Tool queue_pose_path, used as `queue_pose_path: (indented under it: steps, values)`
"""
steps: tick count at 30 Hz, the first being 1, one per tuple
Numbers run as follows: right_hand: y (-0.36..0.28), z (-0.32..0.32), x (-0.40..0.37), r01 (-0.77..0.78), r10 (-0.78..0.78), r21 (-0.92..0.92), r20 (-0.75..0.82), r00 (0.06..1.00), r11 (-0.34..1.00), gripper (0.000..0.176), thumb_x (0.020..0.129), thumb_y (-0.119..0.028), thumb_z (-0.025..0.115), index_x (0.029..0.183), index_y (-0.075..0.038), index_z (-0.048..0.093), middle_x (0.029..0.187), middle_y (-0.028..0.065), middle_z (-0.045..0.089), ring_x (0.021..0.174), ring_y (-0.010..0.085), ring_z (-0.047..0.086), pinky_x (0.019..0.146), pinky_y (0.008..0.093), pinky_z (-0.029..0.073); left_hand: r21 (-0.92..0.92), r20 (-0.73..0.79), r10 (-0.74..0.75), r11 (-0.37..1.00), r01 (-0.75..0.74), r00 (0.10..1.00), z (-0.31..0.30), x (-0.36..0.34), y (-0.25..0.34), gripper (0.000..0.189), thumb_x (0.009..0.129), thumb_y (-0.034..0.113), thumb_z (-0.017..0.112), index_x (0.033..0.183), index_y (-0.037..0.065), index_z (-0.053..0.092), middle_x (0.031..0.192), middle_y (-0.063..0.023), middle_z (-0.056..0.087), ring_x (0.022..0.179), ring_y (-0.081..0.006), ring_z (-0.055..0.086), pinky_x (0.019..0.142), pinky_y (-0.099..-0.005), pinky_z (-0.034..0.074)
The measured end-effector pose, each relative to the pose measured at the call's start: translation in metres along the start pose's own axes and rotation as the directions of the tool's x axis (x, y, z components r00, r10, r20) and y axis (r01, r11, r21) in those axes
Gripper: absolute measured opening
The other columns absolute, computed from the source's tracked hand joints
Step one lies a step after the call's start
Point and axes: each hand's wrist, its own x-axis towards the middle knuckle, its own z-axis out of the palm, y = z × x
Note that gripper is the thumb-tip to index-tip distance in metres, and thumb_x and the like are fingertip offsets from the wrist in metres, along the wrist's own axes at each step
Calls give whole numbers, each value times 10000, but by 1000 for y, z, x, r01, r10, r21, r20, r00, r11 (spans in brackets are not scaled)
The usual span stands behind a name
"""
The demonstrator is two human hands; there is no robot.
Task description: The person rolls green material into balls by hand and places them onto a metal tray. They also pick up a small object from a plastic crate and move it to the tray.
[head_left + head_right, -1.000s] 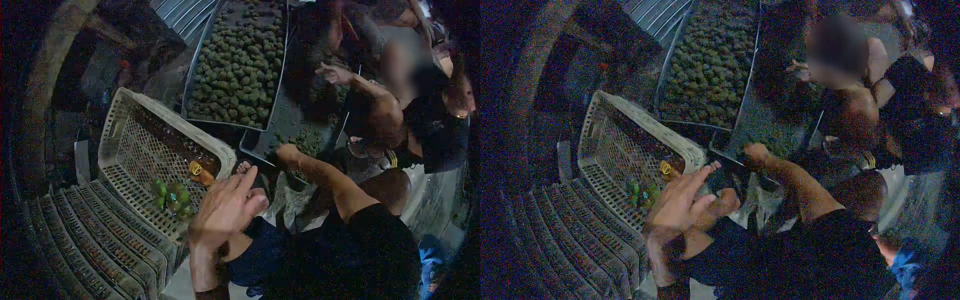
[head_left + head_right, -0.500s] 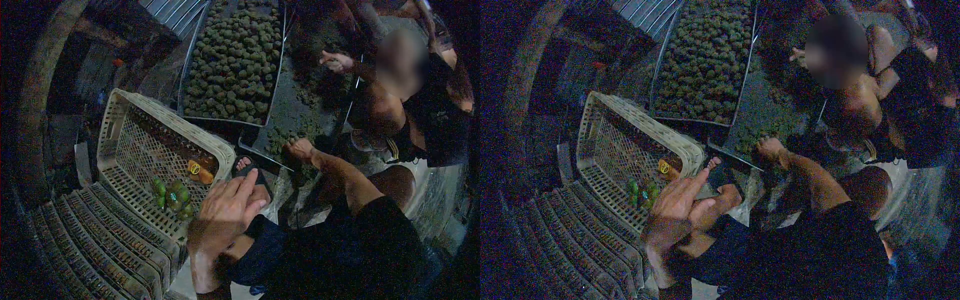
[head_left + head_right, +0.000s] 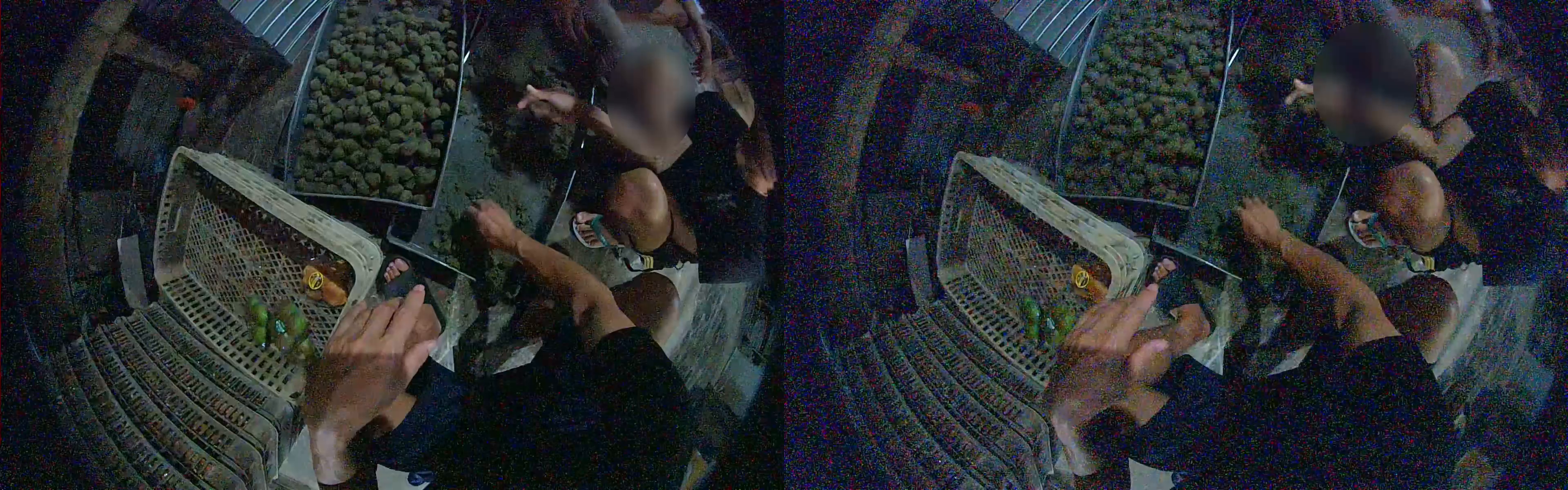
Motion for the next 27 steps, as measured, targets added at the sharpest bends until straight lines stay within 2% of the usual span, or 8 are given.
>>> queue_pose_path:
  steps: [1, 8, 11, 14, 21, 24, 26, 27]
  values:
    - [-4, -1, -3, 60, -58, -5, -345, 937, 998, 334, 810, -118, 535, 1140, -75, 561, 1188, 167, 508, 1055, 368, 501, 790, 475, 514, 2, 5, -1, 1000, 1, 1000, 0, 0, -1, 555, 802, 288, 658, 1260, 20, 495, 1063, -136, 597, 998, -306, 582, 923, -399, 447]
    - [26, 32, 38, -4, 29, 239, -99, 995, 971, 275, 810, -80, 526, 1068, -40, 610, 1007, 168, 567, 956, 373, 531, 728, 494, 518, -29, 117, -58, 998, 62, 991, -7, 2, -5, 578, 836, 315, 621, 1301, 20, 446, 1123, -151, 578, 1035, -314, 566, 961, -430, 414]
    - [29, -11, 16, 9, 133, 286, -475, 870, 958, 278, 773, -122, 569, 1032, -27, 600, 1033, 181, 561, 992, 378, 527, 757, 470, 507, -61, 116, -29, 997, 37, 993, -3, 1, -11, 579, 840, 312, 618, 1306, 20, 436, 1125, -157, 574, 1031, -321, 568, 955, -449, 415]
    - [37, -1, 24, -44, 38, -3, -467, 883, 999, 311, 782, -133, 590, 1073, -25, 598, 1055, 188, 562, 1031, 372, 526, 771, 473, 495, -76, 92, 22, 997, -15, 996, 2, 0, -13, 582, 841, 304, 617, 1312, 21, 427, 1120, -161, 573, 1026, -324, 571, 945, -457, 423]
    - [79, -20, 48, -228, 277, 274, -155, 948, 934, 266, 813, -132, 589, 1071, -66, 602, 1104, 162, 581, 1018, 357, 553, 764, 440, 508, -35, 41, -73, 997, 75, 996, 1, 4, -5, 553, 838, 283, 617, 1287, 5, 453, 1110, -180, 573, 1038, -328, 565, 935, -433, 430]
    - [55, -76, -23, -154, 444, 964, 42, 895, 218, 232, 859, -231, 577, 1018, -70, 629, 882, 111, 613, 808, 251, 590, 684, 368, 504, -103, -11, -55, 993, 53, 998, 10, 4, -8, 539, 841, 282, 626, 1286, 26, 463, 1081, -199, 600, 1025, -371, 556, 887, -440, 433]
    - [6, -120, -78, 25, 531, 929, 189, 826, -370, 255, 889, -297, 568, 982, -72, 647, 734, 78, 633, 667, 181, 615, 631, 320, 501, -83, -19, -46, 996, 45, 999, 7, 7, 0, 518, 842, 262, 627, 1272, 18, 474, 1093, -192, 601, 1018, -371, 564, 879, -436, 442]
    - [27, -83, -72, -8, 466, 952, 157, 871, -305, 267, 890, -310, 568, 970, -69, 650, 721, 72, 629, 655, 172, 610, 616, 319, 497, -62, -12, -51, 997, 50, 999, 4, 8, 4, 497, 842, 241, 628, 1259, 10, 485, 1105, -186, 603, 1012, -370, 571, 871, -432, 450]
